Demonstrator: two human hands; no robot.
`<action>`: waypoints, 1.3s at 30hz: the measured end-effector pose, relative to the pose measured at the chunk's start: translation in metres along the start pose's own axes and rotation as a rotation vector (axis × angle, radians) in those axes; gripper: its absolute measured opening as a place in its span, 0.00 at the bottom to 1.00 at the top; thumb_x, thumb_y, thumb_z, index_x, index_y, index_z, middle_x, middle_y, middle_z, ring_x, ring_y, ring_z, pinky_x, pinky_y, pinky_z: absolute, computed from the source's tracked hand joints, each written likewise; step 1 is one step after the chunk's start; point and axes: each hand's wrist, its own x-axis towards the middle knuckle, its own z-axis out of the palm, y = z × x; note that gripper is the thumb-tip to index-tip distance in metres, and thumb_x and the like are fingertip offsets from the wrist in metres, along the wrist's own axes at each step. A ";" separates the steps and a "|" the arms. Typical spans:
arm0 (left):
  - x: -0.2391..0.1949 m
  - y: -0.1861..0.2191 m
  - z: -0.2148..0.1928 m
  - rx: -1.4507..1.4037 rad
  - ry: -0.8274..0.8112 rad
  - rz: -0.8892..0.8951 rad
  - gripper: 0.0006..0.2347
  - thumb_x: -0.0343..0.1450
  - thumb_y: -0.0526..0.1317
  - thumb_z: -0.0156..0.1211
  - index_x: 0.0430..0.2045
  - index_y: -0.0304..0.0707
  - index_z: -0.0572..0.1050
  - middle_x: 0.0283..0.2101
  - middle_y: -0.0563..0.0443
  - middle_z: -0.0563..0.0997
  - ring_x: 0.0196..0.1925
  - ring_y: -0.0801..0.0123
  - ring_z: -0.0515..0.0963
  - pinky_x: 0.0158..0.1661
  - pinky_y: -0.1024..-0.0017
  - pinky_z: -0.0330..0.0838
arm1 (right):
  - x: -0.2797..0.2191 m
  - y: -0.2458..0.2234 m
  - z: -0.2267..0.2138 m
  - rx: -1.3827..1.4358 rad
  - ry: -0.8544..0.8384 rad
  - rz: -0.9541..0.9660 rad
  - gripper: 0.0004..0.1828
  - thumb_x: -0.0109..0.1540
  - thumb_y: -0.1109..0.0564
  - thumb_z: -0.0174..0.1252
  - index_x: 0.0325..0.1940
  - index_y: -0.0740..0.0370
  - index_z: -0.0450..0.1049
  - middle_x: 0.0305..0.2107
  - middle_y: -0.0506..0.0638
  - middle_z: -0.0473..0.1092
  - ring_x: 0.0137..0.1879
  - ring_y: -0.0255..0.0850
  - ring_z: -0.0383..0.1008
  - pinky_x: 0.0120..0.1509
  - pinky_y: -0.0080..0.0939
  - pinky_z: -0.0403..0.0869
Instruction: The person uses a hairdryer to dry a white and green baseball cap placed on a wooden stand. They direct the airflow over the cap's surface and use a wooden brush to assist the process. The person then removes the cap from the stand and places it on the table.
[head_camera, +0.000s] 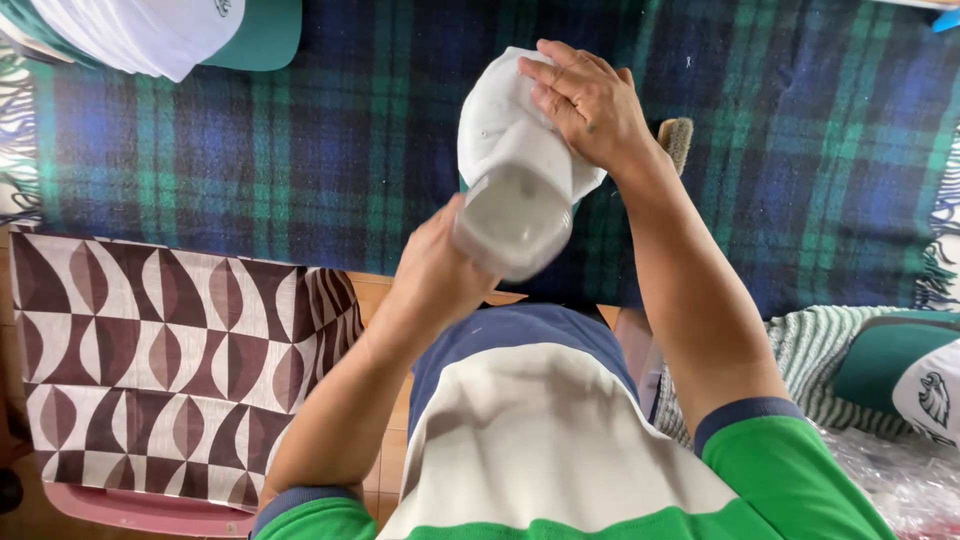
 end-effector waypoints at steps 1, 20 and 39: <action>0.003 0.002 -0.007 0.004 0.007 -0.001 0.21 0.65 0.40 0.60 0.54 0.37 0.71 0.44 0.42 0.79 0.44 0.46 0.80 0.41 0.55 0.73 | 0.001 -0.004 -0.002 0.002 0.001 -0.008 0.21 0.74 0.46 0.45 0.69 0.45 0.71 0.70 0.53 0.63 0.74 0.53 0.59 0.66 0.59 0.54; -0.015 -0.184 -0.005 0.516 -0.008 0.505 0.09 0.68 0.45 0.63 0.37 0.44 0.76 0.40 0.52 0.81 0.35 0.64 0.74 0.40 0.66 0.63 | 0.000 0.008 0.010 -0.046 0.104 -0.113 0.21 0.75 0.44 0.44 0.69 0.47 0.73 0.67 0.56 0.68 0.72 0.56 0.65 0.62 0.59 0.60; 0.039 -0.226 -0.019 0.023 0.143 -0.223 0.20 0.60 0.51 0.69 0.35 0.37 0.76 0.38 0.43 0.79 0.37 0.54 0.79 0.33 0.59 0.70 | 0.000 0.006 0.012 -0.023 0.166 -0.098 0.21 0.75 0.43 0.46 0.66 0.50 0.75 0.64 0.58 0.71 0.70 0.55 0.69 0.63 0.59 0.65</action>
